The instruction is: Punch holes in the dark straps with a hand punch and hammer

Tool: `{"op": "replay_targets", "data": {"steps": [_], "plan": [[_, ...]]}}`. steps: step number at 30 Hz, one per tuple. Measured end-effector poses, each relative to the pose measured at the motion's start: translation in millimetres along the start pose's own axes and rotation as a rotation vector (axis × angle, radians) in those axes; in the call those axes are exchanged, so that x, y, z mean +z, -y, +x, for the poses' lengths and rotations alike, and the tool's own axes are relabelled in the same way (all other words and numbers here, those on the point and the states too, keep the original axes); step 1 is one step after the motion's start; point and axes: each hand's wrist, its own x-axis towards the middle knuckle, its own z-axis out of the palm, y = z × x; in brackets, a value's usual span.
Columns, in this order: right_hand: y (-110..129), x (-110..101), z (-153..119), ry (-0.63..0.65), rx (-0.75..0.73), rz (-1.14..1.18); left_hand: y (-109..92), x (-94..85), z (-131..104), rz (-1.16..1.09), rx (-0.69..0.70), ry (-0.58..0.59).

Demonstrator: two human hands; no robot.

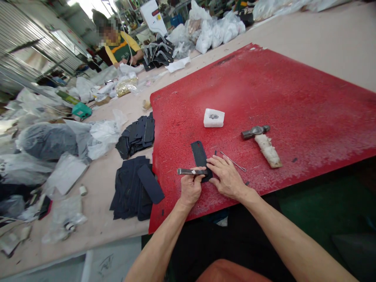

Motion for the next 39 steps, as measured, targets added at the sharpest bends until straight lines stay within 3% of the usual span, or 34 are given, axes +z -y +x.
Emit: {"op": "replay_targets", "data": {"steps": [32, 39], "plan": [[-0.9, 0.3, 0.1, -0.002, -0.012, -0.013, 1.8, -3.0, 1.7, -0.005, 0.03, 0.052], [-0.3, 0.5, -0.6, -0.012, -0.01, -0.012, 5.4, 1.1, -1.3, 0.074, 0.09, 0.031]]}}
